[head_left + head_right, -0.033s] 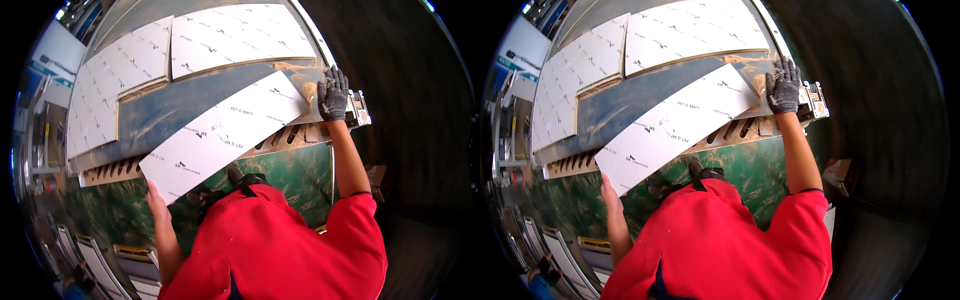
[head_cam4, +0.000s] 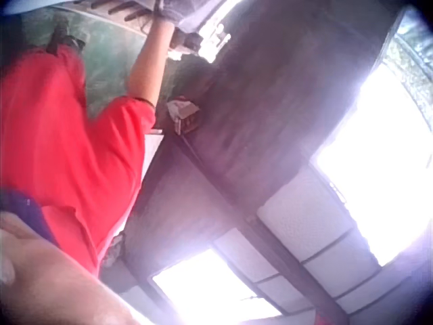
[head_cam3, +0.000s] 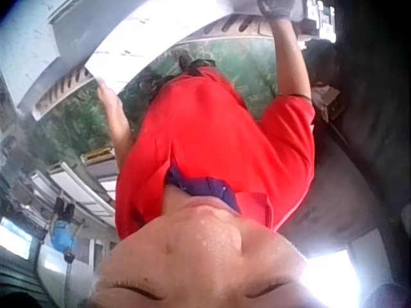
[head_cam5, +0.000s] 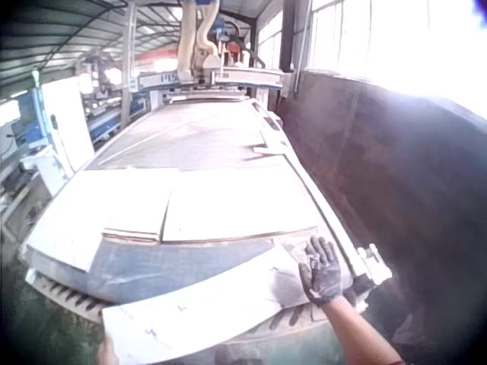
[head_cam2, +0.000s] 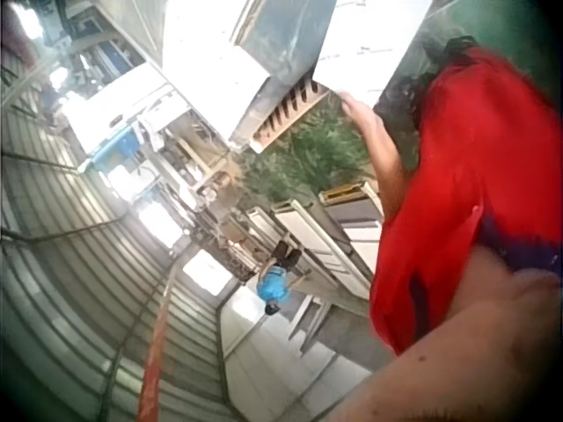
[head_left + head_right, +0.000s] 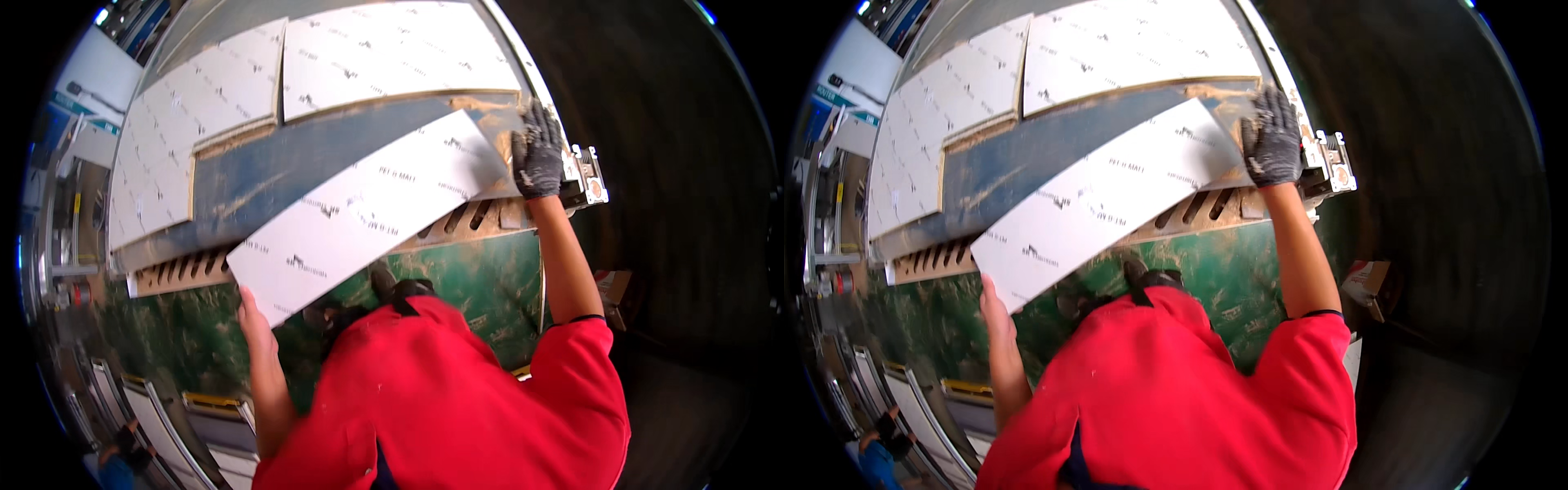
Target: The person uses a sanding block to smooth the edges of white rectangular panels on a workbench. They repeatedly pick up panels, sand the edges, and place them into stacks on the floor.
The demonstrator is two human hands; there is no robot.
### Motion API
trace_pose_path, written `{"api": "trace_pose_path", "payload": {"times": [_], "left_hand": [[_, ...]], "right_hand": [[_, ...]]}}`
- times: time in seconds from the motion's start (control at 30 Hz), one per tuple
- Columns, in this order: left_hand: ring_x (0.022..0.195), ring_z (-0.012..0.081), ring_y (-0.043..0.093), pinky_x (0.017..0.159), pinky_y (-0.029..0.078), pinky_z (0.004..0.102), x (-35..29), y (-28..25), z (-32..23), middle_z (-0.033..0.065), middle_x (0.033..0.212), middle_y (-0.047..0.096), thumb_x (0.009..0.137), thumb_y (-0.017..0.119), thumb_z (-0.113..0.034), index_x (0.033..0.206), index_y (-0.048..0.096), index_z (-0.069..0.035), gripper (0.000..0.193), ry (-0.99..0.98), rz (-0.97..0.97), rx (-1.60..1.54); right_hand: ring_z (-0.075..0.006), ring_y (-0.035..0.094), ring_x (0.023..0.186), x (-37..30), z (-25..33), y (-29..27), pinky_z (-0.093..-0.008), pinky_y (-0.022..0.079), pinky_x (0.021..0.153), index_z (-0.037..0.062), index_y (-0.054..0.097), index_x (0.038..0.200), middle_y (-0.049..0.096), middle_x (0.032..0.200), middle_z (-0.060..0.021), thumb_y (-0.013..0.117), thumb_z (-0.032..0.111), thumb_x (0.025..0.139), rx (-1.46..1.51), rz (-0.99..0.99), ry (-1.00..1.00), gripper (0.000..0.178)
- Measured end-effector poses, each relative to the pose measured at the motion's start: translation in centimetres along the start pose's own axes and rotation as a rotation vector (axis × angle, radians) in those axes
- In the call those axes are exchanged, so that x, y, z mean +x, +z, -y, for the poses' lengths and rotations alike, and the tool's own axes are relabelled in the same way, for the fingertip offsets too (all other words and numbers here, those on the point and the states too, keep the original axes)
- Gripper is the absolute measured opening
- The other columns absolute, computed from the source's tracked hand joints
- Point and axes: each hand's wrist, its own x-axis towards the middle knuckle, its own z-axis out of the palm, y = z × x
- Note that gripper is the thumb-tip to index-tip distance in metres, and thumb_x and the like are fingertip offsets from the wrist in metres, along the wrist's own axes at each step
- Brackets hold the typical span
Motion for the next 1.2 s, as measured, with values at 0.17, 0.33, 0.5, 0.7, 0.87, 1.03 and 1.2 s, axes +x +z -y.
{"api": "trace_pose_path", "payload": {"times": [0.17, 0.33, 0.5, 0.7, 0.87, 1.03, 1.2], "left_hand": [[0.077, 0.0152, 0.068, 0.050, 0.049, 0.0286, 0.5, 1.5, -0.2, 0.0078, 0.100, 0.069, 0.101, 0.044, -0.054, 0.121, 0.058, 0.002, 0.061, 0.006, -0.006, -0.019], [0.073, 0.0158, 0.067, 0.053, 0.051, 0.0291, -0.2, 3.6, -1.8, 0.0071, 0.093, 0.068, 0.103, 0.039, -0.051, 0.116, 0.059, 0.001, 0.058, -0.038, 0.095, -0.035], [0.108, 0.0196, 0.062, 0.091, 0.051, 0.0370, 2.3, 0.5, 5.4, 0.0090, 0.121, 0.063, 0.103, 0.046, -0.038, 0.133, 0.053, -0.003, 0.047, 0.299, 0.166, -0.464], [0.084, 0.0180, 0.067, 0.069, 0.055, 0.0346, -0.6, 0.4, -0.2, 0.0064, 0.099, 0.068, 0.104, 0.045, -0.038, 0.122, 0.059, -0.003, 0.041, -0.095, 0.281, -0.396], [0.093, 0.0198, 0.067, 0.080, 0.056, 0.0363, 0.1, -0.2, 1.6, 0.0066, 0.109, 0.066, 0.103, 0.046, -0.035, 0.128, 0.055, -0.004, 0.040, -0.105, 0.358, -0.404], [0.114, 0.0242, 0.061, 0.095, 0.051, 0.0423, 0.5, 0.7, 1.6, 0.0081, 0.130, 0.060, 0.103, 0.044, -0.028, 0.140, 0.046, -0.005, 0.043, 0.064, 0.182, -0.486], [0.113, 0.0243, 0.061, 0.092, 0.053, 0.0411, 0.5, -0.9, 1.9, 0.0101, 0.124, 0.062, 0.104, 0.036, -0.047, 0.132, 0.053, -0.007, 0.052, -0.037, 0.461, -0.635]], "right_hand": [[-0.0332, 0.031, 0.144, -2.6, 11.7, 3.6, -0.0492, 0.018, 0.120, 0.0078, 0.044, 0.144, 0.038, 0.153, -0.0157, 0.055, 0.034, 0.094, 0.288, 0.158, -0.280, 0.058], [-0.0360, 0.036, 0.141, -6.8, 32.4, -0.4, -0.0513, 0.022, 0.118, 0.0070, 0.046, 0.141, 0.041, 0.150, -0.0175, 0.056, 0.037, 0.092, 0.695, 0.196, -0.409, 0.058], [-0.0294, 0.037, 0.140, -9.1, 44.2, -3.7, -0.0436, 0.023, 0.118, 0.0027, 0.047, 0.142, 0.043, 0.149, -0.0165, 0.055, 0.036, 0.094, 1.416, 0.384, -0.605, 0.059], [-0.0353, 0.050, 0.122, -2.0, 34.4, 2.8, -0.0469, 0.034, 0.109, 0.0028, 0.059, 0.124, 0.057, 0.131, -0.0168, 0.063, 0.034, 0.087, 0.519, 0.200, -0.450, 0.049], [-0.0299, 0.056, 0.091, -0.3, 41.6, -1.2, -0.0401, 0.044, 0.086, 0.0071, 0.065, 0.084, 0.059, 0.085, -0.0139, 0.056, 0.034, 0.083, 0.721, 0.194, -0.724, 0.028], [-0.0340, 0.050, 0.124, -2.4, 47.0, -2.8, -0.0428, 0.037, 0.108, 0.0052, 0.064, 0.117, 0.058, 0.129, -0.0173, 0.062, 0.030, 0.079, 1.226, 0.530, -0.927, 0.045], [-0.0369, 0.043, 0.132, 0.6, 41.6, 0.7, -0.0481, 0.029, 0.113, 0.0053, 0.063, 0.120, 0.048, 0.142, -0.0202, 0.072, 0.030, 0.076, 0.672, 0.309, -1.037, 0.051]]}}
